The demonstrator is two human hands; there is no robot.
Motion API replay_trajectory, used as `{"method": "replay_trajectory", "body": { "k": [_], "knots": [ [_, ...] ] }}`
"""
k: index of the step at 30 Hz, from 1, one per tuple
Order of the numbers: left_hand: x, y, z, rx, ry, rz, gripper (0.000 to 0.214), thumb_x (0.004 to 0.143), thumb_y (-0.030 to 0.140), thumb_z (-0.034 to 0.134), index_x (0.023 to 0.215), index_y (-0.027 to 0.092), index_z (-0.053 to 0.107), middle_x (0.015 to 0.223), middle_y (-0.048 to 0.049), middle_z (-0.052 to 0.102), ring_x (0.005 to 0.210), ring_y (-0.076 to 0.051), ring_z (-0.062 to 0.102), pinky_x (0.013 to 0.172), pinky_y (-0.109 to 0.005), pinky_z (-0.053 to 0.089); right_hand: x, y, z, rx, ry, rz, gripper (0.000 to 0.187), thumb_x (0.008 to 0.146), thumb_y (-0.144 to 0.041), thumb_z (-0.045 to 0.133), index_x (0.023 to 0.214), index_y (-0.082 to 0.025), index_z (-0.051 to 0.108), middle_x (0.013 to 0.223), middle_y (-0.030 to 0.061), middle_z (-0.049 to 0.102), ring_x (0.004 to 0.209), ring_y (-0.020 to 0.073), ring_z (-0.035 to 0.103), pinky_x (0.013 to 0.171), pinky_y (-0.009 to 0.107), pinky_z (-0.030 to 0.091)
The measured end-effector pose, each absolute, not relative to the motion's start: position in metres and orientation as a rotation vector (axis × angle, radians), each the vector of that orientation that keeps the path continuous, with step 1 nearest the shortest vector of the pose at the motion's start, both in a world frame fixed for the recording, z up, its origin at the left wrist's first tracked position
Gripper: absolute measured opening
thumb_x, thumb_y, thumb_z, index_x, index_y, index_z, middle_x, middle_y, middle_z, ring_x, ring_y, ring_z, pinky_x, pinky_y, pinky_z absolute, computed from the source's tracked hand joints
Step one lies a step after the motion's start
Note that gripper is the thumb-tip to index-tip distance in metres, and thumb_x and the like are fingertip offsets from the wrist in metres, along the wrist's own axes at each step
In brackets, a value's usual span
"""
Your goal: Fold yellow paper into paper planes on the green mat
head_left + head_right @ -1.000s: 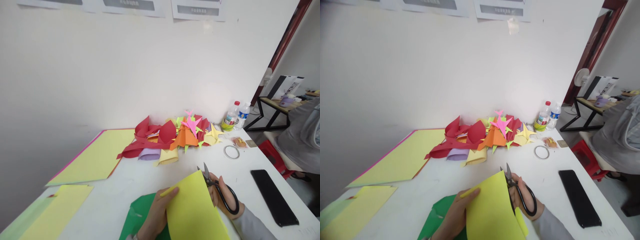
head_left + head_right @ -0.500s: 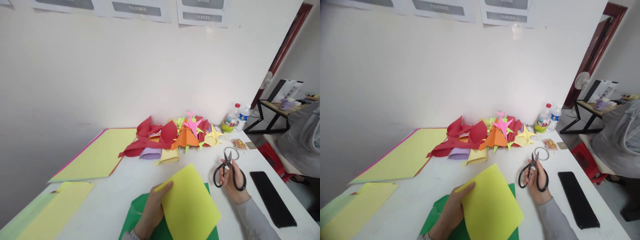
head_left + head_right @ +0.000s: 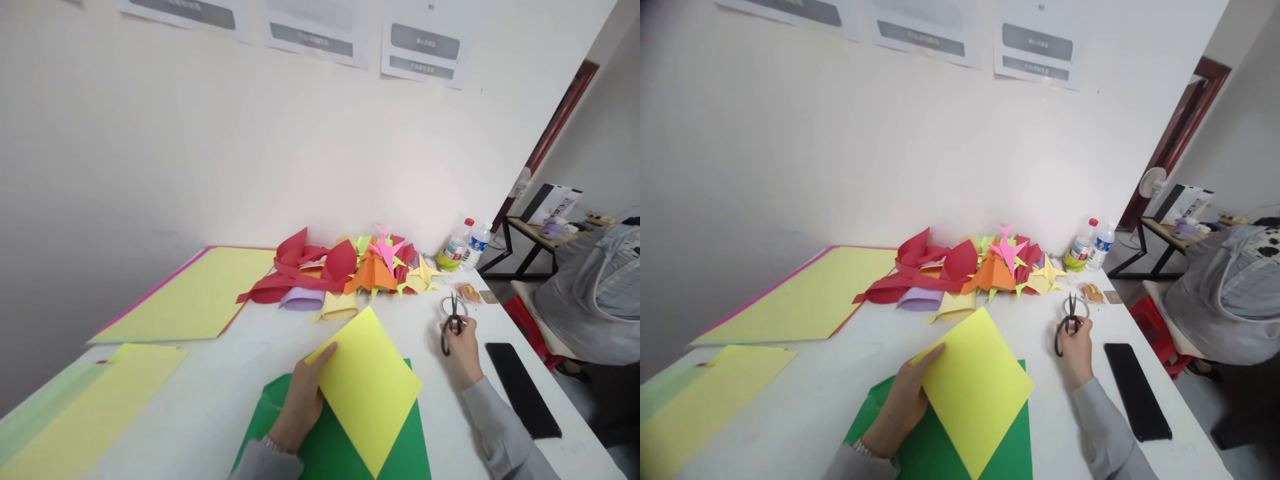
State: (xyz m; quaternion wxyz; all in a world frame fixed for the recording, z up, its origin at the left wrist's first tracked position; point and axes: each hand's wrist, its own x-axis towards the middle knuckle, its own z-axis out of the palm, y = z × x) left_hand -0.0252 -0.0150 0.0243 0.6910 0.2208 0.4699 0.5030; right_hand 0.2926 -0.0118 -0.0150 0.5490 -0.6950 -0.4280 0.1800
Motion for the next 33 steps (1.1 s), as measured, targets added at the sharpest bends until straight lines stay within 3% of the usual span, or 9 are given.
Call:
{"method": "replay_trajectory", "body": {
  "k": [4, 6, 10, 15, 18, 23, 28, 33],
  "knots": [
    [-0.027, -0.016, 0.022, 0.506, 1.004, 1.135, 0.012, 0.073, 0.028, 0.068, 0.08, 0.019, 0.071, 0.091, -0.0125, 0.076, 0.093, -0.035, 0.07, 0.084, -0.044, 0.055, 0.317, 0.006, -0.006, -2.075, -1.141, 0.209, 0.02, 0.074, -0.021, 0.065, 0.094, -0.015, 0.061, 0.096, 0.0127, 0.067, 0.095, 0.0288, 0.063, 0.08, 0.037, 0.048],
    [-0.028, -0.016, 0.023, 0.518, 0.967, 1.13, 0.013, 0.071, 0.027, 0.069, 0.081, 0.019, 0.071, 0.09, -0.0119, 0.076, 0.094, -0.035, 0.069, 0.085, -0.045, 0.055, 0.323, 0.014, -0.001, -2.229, -1.222, 0.118, 0.021, 0.081, -0.023, 0.065, 0.099, -0.013, 0.063, 0.103, 0.0133, 0.066, 0.099, 0.0272, 0.062, 0.086, 0.04, 0.048],
    [-0.028, -0.017, 0.025, 0.552, 0.924, 1.136, 0.017, 0.069, 0.028, 0.072, 0.084, 0.018, 0.072, 0.091, -0.0108, 0.076, 0.099, -0.035, 0.068, 0.084, -0.042, 0.056, 0.322, 0.025, 0.003, -2.439, -1.383, -0.068, 0.03, 0.093, -0.032, 0.058, 0.118, -0.016, 0.057, 0.12, 0.0088, 0.059, 0.101, 0.0223, 0.061, 0.086, 0.043, 0.052],
    [-0.03, -0.016, 0.026, 0.535, 0.918, 1.177, 0.018, 0.066, 0.025, 0.075, 0.082, 0.019, 0.072, 0.087, -0.0092, 0.077, 0.101, -0.034, 0.067, 0.081, -0.039, 0.058, 0.313, 0.029, -0.001, -2.587, -1.481, -0.302, 0.032, 0.092, -0.032, 0.059, 0.12, -0.016, 0.056, 0.121, 0.0097, 0.059, 0.101, 0.0225, 0.061, 0.085, 0.043, 0.053],
    [-0.03, -0.014, 0.024, 0.544, 0.937, 1.209, 0.017, 0.066, 0.025, 0.075, 0.082, 0.019, 0.071, 0.086, -0.0088, 0.077, 0.097, -0.034, 0.069, 0.08, -0.04, 0.058, 0.31, 0.025, -0.003, -2.626, -1.48, -0.423, 0.029, 0.092, -0.034, 0.058, 0.115, -0.014, 0.059, 0.115, 0.0092, 0.062, 0.099, 0.0223, 0.062, 0.085, 0.043, 0.052],
    [-0.029, -0.012, 0.02, 0.588, 0.956, 1.25, 0.019, 0.066, 0.025, 0.073, 0.084, 0.019, 0.07, 0.089, -0.0088, 0.077, 0.095, -0.033, 0.07, 0.08, -0.04, 0.058, 0.308, 0.015, -0.004, -2.597, -1.474, -0.551, 0.032, 0.09, -0.032, 0.051, 0.091, -0.005, 0.069, 0.09, 0.0211, 0.069, 0.087, 0.0311, 0.066, 0.08, 0.045, 0.044],
    [-0.028, -0.011, 0.018, 0.6, 0.987, 1.271, 0.02, 0.069, 0.026, 0.072, 0.086, 0.019, 0.069, 0.092, -0.0095, 0.076, 0.1, -0.033, 0.068, 0.081, -0.04, 0.058, 0.304, 0.009, -0.005, -2.519, -1.506, -0.586, 0.04, 0.089, -0.033, 0.044, 0.088, -0.002, 0.069, 0.084, 0.0253, 0.069, 0.08, 0.0339, 0.066, 0.082, 0.048, 0.035],
    [-0.029, -0.01, 0.018, 0.598, 1.003, 1.247, 0.02, 0.07, 0.03, 0.072, 0.087, 0.019, 0.069, 0.091, -0.01, 0.076, 0.098, -0.034, 0.069, 0.082, -0.042, 0.057, 0.301, 0.006, 0.002, -2.418, -1.522, -0.527, 0.036, 0.084, -0.032, 0.048, 0.083, -0.003, 0.07, 0.081, 0.0266, 0.069, 0.078, 0.0349, 0.064, 0.089, 0.054, 0.027]
  ]
}}
